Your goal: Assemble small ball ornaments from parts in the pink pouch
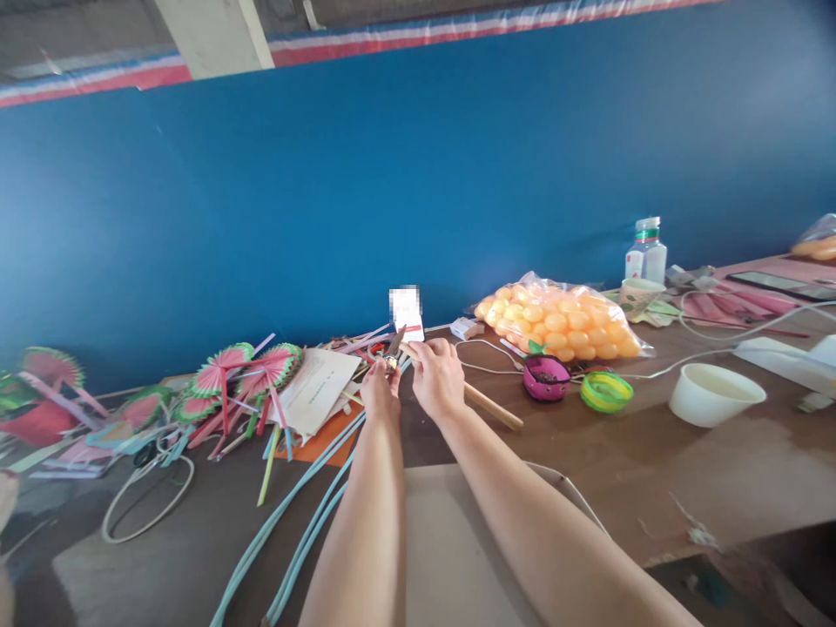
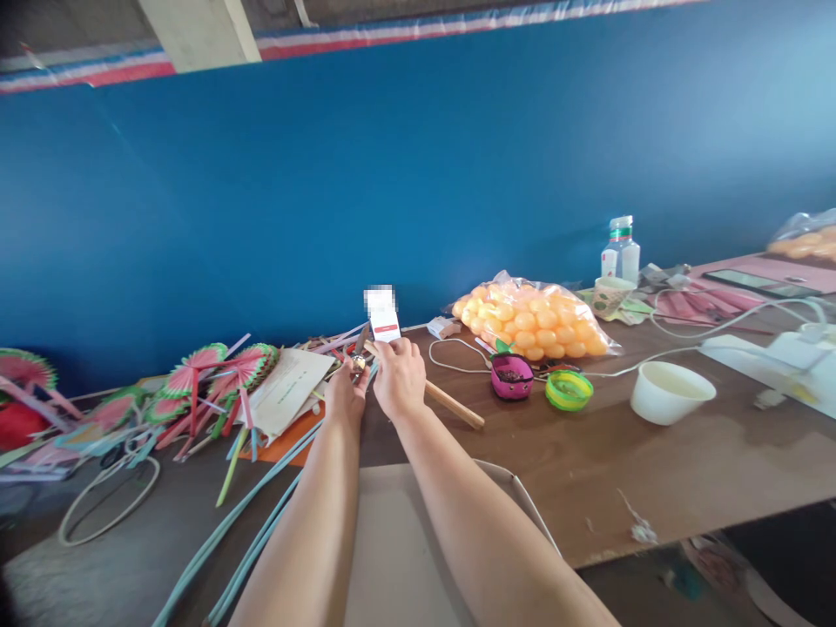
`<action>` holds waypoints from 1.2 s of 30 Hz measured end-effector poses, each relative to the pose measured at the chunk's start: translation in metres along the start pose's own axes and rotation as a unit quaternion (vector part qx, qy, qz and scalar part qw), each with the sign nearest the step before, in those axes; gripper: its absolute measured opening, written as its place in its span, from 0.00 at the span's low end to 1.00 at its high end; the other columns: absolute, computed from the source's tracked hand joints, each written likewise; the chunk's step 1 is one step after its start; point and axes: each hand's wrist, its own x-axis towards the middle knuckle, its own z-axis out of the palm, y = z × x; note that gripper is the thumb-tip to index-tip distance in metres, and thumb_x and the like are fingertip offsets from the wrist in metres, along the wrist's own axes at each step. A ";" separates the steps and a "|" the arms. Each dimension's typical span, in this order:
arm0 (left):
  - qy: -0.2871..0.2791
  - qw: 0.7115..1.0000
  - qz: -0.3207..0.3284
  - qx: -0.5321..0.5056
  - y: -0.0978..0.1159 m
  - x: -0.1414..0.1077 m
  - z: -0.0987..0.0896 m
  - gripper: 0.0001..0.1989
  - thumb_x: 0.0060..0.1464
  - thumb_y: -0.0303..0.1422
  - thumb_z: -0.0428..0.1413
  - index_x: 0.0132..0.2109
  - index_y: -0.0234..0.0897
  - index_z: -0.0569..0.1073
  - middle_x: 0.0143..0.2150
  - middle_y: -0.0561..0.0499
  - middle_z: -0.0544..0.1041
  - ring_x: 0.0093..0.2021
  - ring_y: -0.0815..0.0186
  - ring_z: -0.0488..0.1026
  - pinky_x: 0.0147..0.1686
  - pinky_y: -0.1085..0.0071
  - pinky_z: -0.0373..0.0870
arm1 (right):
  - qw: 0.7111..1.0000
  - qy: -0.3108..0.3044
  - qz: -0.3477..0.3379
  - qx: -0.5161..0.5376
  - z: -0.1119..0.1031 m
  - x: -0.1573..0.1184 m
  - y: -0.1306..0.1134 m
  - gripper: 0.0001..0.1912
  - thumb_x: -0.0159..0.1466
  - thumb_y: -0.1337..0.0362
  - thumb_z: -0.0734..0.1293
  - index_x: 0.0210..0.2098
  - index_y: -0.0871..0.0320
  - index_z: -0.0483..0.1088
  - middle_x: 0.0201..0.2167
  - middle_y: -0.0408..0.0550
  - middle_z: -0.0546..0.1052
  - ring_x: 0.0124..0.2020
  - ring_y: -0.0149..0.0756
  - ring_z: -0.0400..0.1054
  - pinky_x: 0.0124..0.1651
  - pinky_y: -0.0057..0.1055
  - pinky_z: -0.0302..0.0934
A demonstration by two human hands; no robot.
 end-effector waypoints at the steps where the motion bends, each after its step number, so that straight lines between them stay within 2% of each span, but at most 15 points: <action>1: -0.002 1.000 0.002 0.002 0.000 0.000 0.000 0.03 0.55 0.25 0.56 0.33 0.33 0.70 0.33 0.49 0.73 0.32 0.72 0.71 0.39 0.71 0.74 | 1.000 0.006 -0.002 0.002 0.000 0.000 0.000 0.19 0.65 0.68 0.59 0.53 0.49 0.71 0.46 0.51 0.68 0.46 0.43 0.59 0.49 0.34 0.56; 8: 0.003 1.000 0.007 0.008 0.000 -0.001 0.000 0.02 0.54 0.24 0.56 0.34 0.33 0.71 0.33 0.50 0.73 0.32 0.72 0.72 0.40 0.70 0.74 | 1.000 0.002 0.003 0.005 -0.001 0.000 0.000 0.20 0.64 0.69 0.60 0.54 0.48 0.71 0.47 0.51 0.68 0.47 0.43 0.60 0.50 0.34 0.56; 14: 0.004 1.000 0.004 0.011 0.000 -0.001 0.000 0.03 0.54 0.23 0.55 0.33 0.34 0.70 0.32 0.51 0.72 0.30 0.73 0.70 0.39 0.70 0.74 | 1.000 -0.026 0.008 -0.006 -0.003 0.001 0.000 0.19 0.65 0.67 0.60 0.53 0.47 0.71 0.47 0.51 0.69 0.46 0.43 0.60 0.47 0.34 0.57; 19: -0.001 1.000 0.011 0.016 -0.001 0.000 -0.001 0.03 0.54 0.24 0.56 0.33 0.34 0.71 0.36 0.49 0.73 0.34 0.71 0.73 0.41 0.69 0.74 | 1.000 -0.019 0.012 -0.008 -0.005 0.001 -0.002 0.20 0.64 0.68 0.60 0.54 0.48 0.71 0.48 0.52 0.68 0.47 0.43 0.60 0.48 0.34 0.57; 23: 0.004 1.000 0.006 0.019 -0.001 0.001 -0.002 0.04 0.54 0.23 0.55 0.33 0.35 0.71 0.33 0.50 0.72 0.32 0.71 0.72 0.39 0.70 0.74 | 0.999 -0.040 0.009 -0.012 -0.005 0.001 -0.002 0.19 0.66 0.66 0.59 0.53 0.47 0.71 0.47 0.51 0.69 0.45 0.43 0.61 0.47 0.35 0.57; 36: 0.005 1.000 -0.006 -0.005 0.001 0.000 -0.002 0.04 0.55 0.23 0.55 0.33 0.34 0.71 0.35 0.49 0.72 0.34 0.71 0.72 0.39 0.71 0.74 | 0.999 -0.028 0.014 -0.008 -0.004 0.001 -0.001 0.20 0.65 0.67 0.60 0.54 0.47 0.70 0.48 0.52 0.68 0.47 0.44 0.60 0.48 0.34 0.57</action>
